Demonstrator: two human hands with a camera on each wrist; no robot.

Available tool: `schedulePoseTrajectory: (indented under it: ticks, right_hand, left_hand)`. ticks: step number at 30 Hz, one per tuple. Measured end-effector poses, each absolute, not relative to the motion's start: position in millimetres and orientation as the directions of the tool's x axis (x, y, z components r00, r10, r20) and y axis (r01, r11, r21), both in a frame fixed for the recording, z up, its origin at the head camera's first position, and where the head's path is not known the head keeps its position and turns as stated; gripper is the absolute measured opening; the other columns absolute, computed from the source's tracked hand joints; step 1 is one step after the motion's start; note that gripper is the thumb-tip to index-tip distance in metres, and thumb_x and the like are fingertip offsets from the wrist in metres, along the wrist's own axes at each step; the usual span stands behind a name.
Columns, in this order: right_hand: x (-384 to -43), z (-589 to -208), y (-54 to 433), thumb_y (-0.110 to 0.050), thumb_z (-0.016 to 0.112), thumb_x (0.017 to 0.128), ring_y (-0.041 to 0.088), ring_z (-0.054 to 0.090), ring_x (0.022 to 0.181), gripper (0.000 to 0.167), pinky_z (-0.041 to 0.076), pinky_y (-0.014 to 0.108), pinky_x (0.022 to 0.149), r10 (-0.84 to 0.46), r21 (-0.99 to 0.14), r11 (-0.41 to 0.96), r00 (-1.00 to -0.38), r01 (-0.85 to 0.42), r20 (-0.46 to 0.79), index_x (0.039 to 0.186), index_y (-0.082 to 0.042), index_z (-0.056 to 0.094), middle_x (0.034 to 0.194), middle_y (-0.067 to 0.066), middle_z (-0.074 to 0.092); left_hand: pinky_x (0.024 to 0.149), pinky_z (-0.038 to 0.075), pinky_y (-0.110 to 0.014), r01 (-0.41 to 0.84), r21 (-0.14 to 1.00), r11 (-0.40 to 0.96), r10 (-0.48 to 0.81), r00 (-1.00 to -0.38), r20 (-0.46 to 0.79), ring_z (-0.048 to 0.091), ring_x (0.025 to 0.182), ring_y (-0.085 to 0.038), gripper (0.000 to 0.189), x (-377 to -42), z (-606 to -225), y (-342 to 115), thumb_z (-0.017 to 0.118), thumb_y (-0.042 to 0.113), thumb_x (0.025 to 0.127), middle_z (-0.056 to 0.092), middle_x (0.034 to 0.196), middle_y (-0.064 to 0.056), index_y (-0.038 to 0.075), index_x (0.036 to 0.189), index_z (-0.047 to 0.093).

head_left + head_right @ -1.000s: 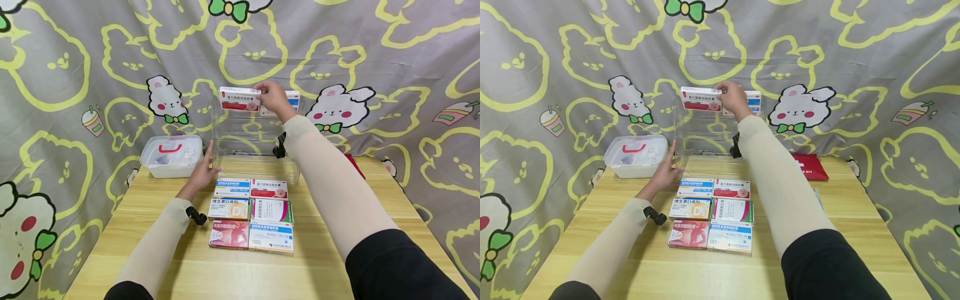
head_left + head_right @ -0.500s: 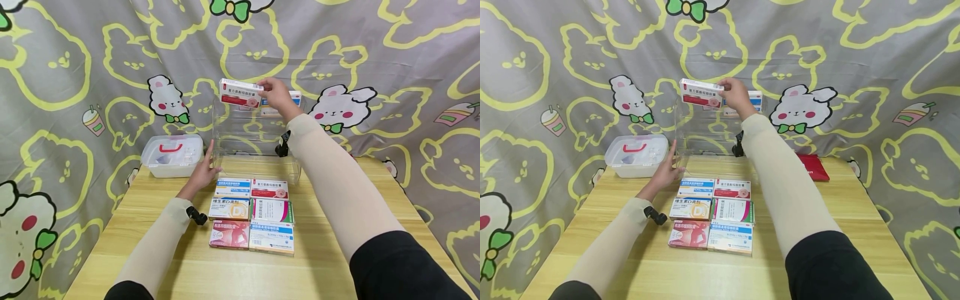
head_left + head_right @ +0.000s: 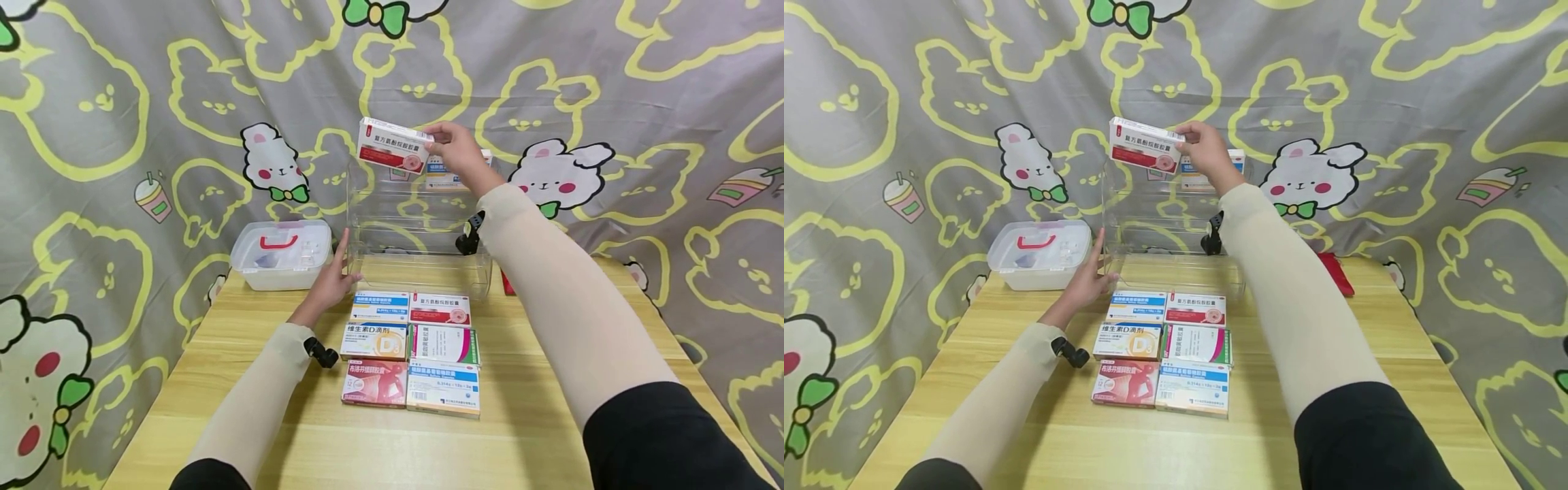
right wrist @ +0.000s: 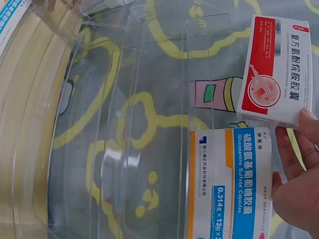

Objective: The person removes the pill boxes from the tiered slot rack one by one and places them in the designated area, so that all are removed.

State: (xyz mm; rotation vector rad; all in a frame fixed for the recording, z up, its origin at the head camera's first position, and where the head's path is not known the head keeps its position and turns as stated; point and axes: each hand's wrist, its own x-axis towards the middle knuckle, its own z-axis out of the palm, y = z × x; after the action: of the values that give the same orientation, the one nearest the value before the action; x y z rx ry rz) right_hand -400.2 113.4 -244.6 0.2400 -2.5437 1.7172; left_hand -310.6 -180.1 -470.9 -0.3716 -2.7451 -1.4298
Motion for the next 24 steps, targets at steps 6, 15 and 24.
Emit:
schedulePoseTrajectory:
  ticks: [6,15,24]
  right_hand:
    - [-395,-235,119,-0.017,0.06,0.105,0.019,0.059,0.12,0.031,0.047,0.038,0.105,-0.101,-0.915,0.36,-0.982,-0.183,0.157,0.136,-0.015,0.064,0.132,0.005,0.063]
    - [-384,-225,123,-0.016,0.06,0.105,0.018,0.06,0.118,0.033,0.046,0.037,0.106,-0.13,-0.905,0.358,-0.972,-0.229,0.195,0.138,-0.014,0.064,0.133,0.005,0.065]
    - [-365,-224,137,-0.02,0.061,0.105,0.02,0.06,0.121,0.035,0.045,0.042,0.109,-0.161,-0.862,0.414,-0.955,-0.293,0.248,0.14,-0.016,0.064,0.134,0.006,0.064]
  left_hand:
    - [0.059,0.05,-0.034,0.223,0.806,0.549,0.201,-0.971,0.132,0.045,0.144,-0.039,0.112,-311,-471,-180,0.068,0.007,0.1,0.032,0.164,-0.023,0.06,0.157,-0.012]
    - [0.058,0.049,-0.034,0.217,0.808,0.548,0.198,-0.972,0.127,0.051,0.139,-0.042,0.112,-313,-474,-182,0.068,0.007,0.1,0.036,0.161,-0.027,0.062,0.156,-0.012]
    - [0.06,0.051,-0.034,0.203,0.813,0.546,0.195,-0.974,0.112,0.049,0.141,-0.041,0.113,-313,-473,-181,0.068,0.006,0.1,0.032,0.164,-0.024,0.064,0.155,-0.012]
